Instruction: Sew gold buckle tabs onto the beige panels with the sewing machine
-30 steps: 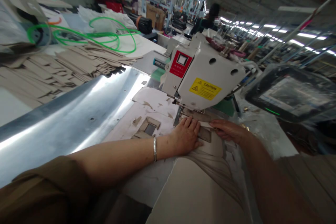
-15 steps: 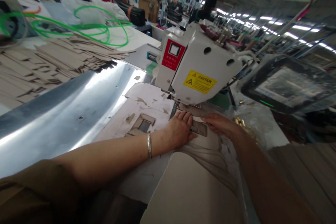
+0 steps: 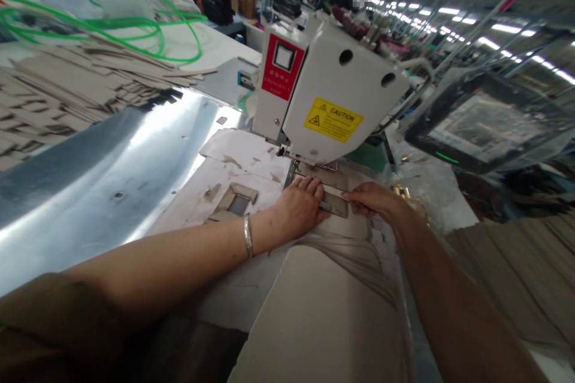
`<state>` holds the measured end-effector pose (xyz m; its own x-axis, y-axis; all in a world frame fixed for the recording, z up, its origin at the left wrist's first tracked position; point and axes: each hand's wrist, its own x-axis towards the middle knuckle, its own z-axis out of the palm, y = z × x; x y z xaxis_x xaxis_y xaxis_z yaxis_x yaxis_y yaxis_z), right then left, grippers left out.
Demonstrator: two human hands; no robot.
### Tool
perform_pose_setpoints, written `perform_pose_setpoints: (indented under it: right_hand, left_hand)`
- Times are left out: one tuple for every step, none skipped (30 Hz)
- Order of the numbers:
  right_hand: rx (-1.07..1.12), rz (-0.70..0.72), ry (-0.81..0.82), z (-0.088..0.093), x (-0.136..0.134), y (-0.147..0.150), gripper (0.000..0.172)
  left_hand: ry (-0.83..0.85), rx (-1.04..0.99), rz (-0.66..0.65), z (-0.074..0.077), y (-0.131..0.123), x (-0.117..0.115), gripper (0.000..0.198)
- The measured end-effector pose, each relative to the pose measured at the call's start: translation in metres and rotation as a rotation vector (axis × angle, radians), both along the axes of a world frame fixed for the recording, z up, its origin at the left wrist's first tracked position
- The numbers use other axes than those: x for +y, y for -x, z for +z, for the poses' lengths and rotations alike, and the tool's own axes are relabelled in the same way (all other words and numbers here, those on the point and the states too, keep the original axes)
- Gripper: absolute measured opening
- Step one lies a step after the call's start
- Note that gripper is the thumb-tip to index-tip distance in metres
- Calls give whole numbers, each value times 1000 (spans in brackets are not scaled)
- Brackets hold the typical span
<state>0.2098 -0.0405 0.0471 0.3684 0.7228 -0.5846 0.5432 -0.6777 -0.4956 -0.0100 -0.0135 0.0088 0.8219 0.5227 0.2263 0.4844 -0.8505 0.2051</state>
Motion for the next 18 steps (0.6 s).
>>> perform_pose_setpoints:
  right_hand:
    - [12, -10, -10, -1, 0, -1, 42]
    - [29, -21, -19, -2, 0, -2, 40]
    - [46, -34, -28, -3, 0, -2, 38]
    - [62, -48, -34, -4, -1, -2, 36]
    - [73, -60, -37, -3, -1, -1, 35]
    - [77, -69, -41, -3, -1, 0, 34]
    - [68, -76, -43, -1, -1, 2, 34]
    - [46, -83, -44, 1, -1, 5, 33]
    - [18, -86, -54, 4, -1, 8, 32]
    - [-13, -89, -75, 8, -1, 11, 30]
    - [-41, -94, -104, 12, -1, 14, 29]
    - [-54, -102, -135, 16, -1, 16, 27]
    - [-44, -117, -168, 20, -1, 18, 25]
    - [-8, -141, -199, 23, -2, 18, 24]
    - [51, -172, -219, 25, -2, 19, 24]
    - [123, -204, -229, 26, -3, 18, 23]
    - [198, -237, -237, 26, -4, 17, 22]
    - [265, -260, -249, 26, -6, 16, 22]
  left_hand:
    - [-1, 1, -1, 1, 0, 0, 60]
    - [1, 8, -2, 1, 0, 0, 60]
    - [4, 18, -1, 2, 0, -1, 60]
    - [8, 30, 3, 2, 0, -1, 60]
    - [10, 39, 6, 3, 0, -1, 61]
    - [9, 44, 10, 3, -1, -1, 61]
    - [5, 46, 14, 3, -1, -1, 61]
    - [-2, 44, 15, 2, -1, -1, 60]
    - [-11, 41, 15, 2, -1, -1, 60]
    - [-20, 40, 15, 2, -1, -1, 59]
    - [-28, 39, 15, 2, 0, -1, 59]
    - [-36, 39, 15, 1, 0, -1, 59]
    - [-42, 37, 13, 1, 0, -1, 59]
    - [-48, 34, 12, 1, 0, -1, 59]
    - [-53, 31, 11, 0, 0, -1, 59]
    - [-56, 29, 11, 0, 0, -1, 59]
    - [-59, 28, 12, 0, 0, -1, 58]
    - [-61, 26, 12, -1, 0, -1, 58]
